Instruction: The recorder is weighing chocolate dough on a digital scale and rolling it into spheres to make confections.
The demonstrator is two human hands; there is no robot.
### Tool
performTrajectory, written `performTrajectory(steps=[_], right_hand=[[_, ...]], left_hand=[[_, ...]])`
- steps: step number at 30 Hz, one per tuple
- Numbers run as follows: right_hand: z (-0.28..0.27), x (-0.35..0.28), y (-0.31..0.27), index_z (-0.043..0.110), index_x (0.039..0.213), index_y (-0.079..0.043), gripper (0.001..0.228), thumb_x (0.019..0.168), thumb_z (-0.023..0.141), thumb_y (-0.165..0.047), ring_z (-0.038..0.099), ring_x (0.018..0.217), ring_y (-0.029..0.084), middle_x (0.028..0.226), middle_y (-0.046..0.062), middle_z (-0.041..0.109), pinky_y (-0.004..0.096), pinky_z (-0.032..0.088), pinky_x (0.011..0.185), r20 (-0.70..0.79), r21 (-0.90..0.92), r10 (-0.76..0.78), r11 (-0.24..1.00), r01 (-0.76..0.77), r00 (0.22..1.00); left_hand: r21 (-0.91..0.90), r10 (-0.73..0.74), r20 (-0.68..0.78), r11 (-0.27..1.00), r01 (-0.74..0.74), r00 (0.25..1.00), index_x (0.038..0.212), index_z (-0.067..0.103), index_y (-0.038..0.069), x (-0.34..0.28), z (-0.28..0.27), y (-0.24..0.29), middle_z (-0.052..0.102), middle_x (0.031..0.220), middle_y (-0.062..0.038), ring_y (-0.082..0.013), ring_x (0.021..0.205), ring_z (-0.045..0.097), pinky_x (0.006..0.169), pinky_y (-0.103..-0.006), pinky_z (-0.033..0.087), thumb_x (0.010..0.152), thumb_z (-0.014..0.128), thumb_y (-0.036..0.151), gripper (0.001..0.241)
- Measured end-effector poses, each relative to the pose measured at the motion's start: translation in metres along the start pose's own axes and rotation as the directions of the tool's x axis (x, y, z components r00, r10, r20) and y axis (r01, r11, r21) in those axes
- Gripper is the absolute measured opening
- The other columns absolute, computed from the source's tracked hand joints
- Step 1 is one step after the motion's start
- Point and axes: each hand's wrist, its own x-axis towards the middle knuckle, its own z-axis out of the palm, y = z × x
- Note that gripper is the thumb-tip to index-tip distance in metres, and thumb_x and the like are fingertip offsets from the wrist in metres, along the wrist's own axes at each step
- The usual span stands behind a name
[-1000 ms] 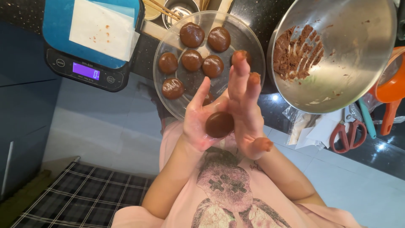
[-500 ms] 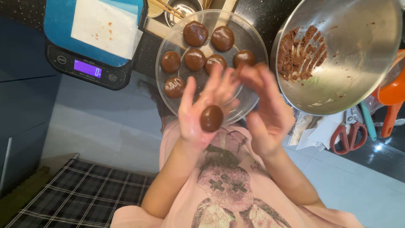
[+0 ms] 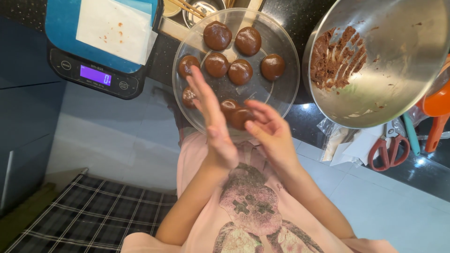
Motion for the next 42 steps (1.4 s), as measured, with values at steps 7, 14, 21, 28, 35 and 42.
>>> performTrajectory(steps=[7,14,21,28,35,42], right_hand=[[-0.029,0.016,-0.015,0.046,0.147,-0.004,0.055,0.097,0.07,-0.001,0.068,0.121,0.018,0.131,0.014,0.071,0.033,0.055,0.106,-0.076,-0.589,-0.292,0.784,0.193,0.953],[-0.02,0.019,-0.03,0.039,0.153,-0.008,0.066,0.096,0.072,-0.005,0.07,0.116,0.018,0.124,0.015,0.071,0.033,0.057,0.101,-0.081,-0.718,-0.2,0.691,0.082,0.976],[-0.009,0.01,-0.021,0.026,0.159,-0.008,0.076,0.098,0.07,-0.004,0.069,0.118,0.021,0.127,0.017,0.07,0.035,0.056,0.104,0.06,-0.626,-0.181,0.759,0.178,0.982],[-0.017,0.025,-0.024,0.026,0.161,-0.01,0.077,0.1,0.071,-0.001,0.075,0.11,0.021,0.123,0.015,0.075,0.033,0.058,0.096,0.047,-0.844,-0.35,0.487,0.224,0.936],[-0.014,0.035,-0.032,0.028,0.161,-0.014,0.079,0.097,0.074,-0.006,0.075,0.097,0.027,0.12,0.014,0.077,0.035,0.056,0.078,0.049,-0.917,-0.34,0.357,0.177,0.939],[-0.013,0.026,-0.032,0.035,0.16,-0.014,0.08,0.093,0.079,-0.011,0.073,0.109,0.033,0.119,0.016,0.074,0.044,0.053,0.094,0.143,-0.962,-0.453,0.144,0.23,0.88]], left_hand=[[-0.041,0.026,-0.034,0.999,-0.028,0.999,0.164,0.019,0.007,0.005,-0.055,0.01,0.036,0.159,-0.015,-0.0281,0.151,0.032,0.13,-0.039,0.022,0.108,0.044,0.058,0.081],[0.521,0.161,0.117,0.83,-0.199,0.98,0.128,0.065,0.003,0.001,-0.054,0.002,0.073,0.117,-0.013,-0.0263,0.111,0.067,0.101,-0.0409,0.046,0.087,0.077,0.008,0.044],[0.163,-0.219,0.013,0.963,0.214,0.976,0.126,0.068,0.003,-0.012,-0.065,-0.008,0.077,0.106,-0.01,-0.0157,0.092,0.075,0.076,-0.03,0.059,0.094,0.067,0.004,0.033],[0.218,-0.231,0.17,0.957,0.192,0.958,0.124,0.068,0.004,-0.016,-0.047,-0.011,0.077,0.105,-0.01,-0.0152,0.088,0.075,0.066,-0.0271,0.057,0.093,0.068,0.008,0.031],[0.232,-0.189,0.206,0.963,0.139,0.96,0.126,0.067,0.005,-0.01,-0.055,-0.002,0.076,0.108,-0.008,-0.0139,0.093,0.074,0.069,-0.0269,0.057,0.095,0.067,0.01,0.031],[0.242,-0.309,0.223,0.936,0.254,0.925,0.125,0.068,0.007,-0.009,-0.056,0.005,0.077,0.107,-0.007,-0.0119,0.093,0.074,0.057,-0.025,0.054,0.094,0.066,0.012,0.031]])
